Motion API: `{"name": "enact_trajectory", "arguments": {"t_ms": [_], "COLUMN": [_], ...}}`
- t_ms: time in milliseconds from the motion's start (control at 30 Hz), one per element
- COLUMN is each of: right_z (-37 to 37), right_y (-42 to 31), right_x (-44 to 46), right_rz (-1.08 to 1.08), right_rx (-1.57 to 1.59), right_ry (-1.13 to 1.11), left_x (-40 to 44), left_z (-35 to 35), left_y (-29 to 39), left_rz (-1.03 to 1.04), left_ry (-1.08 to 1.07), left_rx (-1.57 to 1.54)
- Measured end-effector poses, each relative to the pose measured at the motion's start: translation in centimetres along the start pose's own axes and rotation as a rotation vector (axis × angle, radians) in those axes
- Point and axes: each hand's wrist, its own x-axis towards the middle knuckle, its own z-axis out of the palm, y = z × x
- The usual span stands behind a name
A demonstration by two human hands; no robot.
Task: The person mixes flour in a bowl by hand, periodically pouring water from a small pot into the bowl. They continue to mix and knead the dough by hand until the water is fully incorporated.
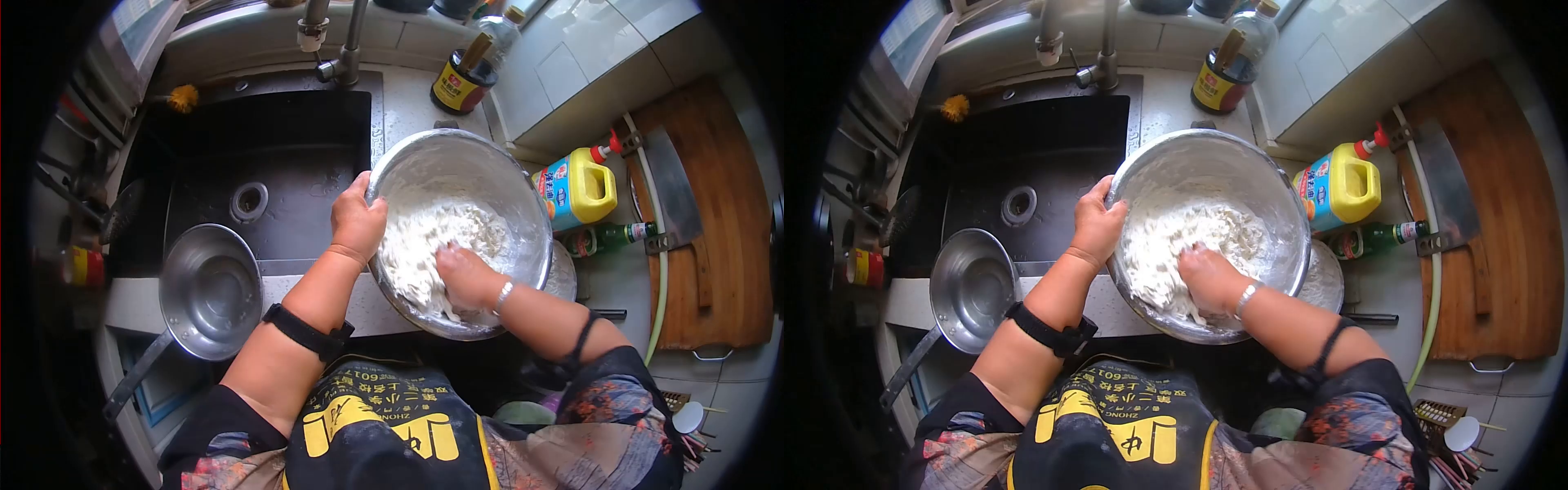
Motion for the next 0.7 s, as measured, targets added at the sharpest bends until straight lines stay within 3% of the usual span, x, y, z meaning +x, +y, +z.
{"name": "enact_trajectory", "arguments": {"t_ms": [133,233,333,400,467,567,633,700], "right_z": [1.4,0.4,1.4,6.5,2.7,1.7,0.0,-1.1], "right_y": [2.3,3.5,6.0,10.8,8.4,9.0,9.5,10.5], "right_x": [3.6,5.5,7.0,8.8,6.7,3.0,-0.3,-3.1], "right_rz": [0.112,0.381,0.417,0.478,0.576,0.58,0.645,0.583], "right_rx": [0.053,0.274,0.374,0.534,0.499,0.697,0.561,0.54], "right_ry": [0.262,0.149,0.201,0.316,0.347,0.393,0.258,0.306], "left_x": [0.0,0.1,0.1,0.2,0.4,0.7,0.5,-0.1], "left_z": [-0.7,-0.8,-0.9,-1.1,-1.1,-1.2,-1.0,-0.7], "left_y": [0.4,0.4,0.4,0.4,0.1,0.5,0.7,0.8], "left_rz": [0.027,0.037,0.058,0.068,0.071,0.056,0.004,-0.012], "left_ry": [-0.043,-0.036,-0.05,-0.067,-0.08,-0.116,-0.072,-0.026], "left_rx": [0.054,0.132,0.15,0.146,0.146,0.151,0.062,0.029]}}
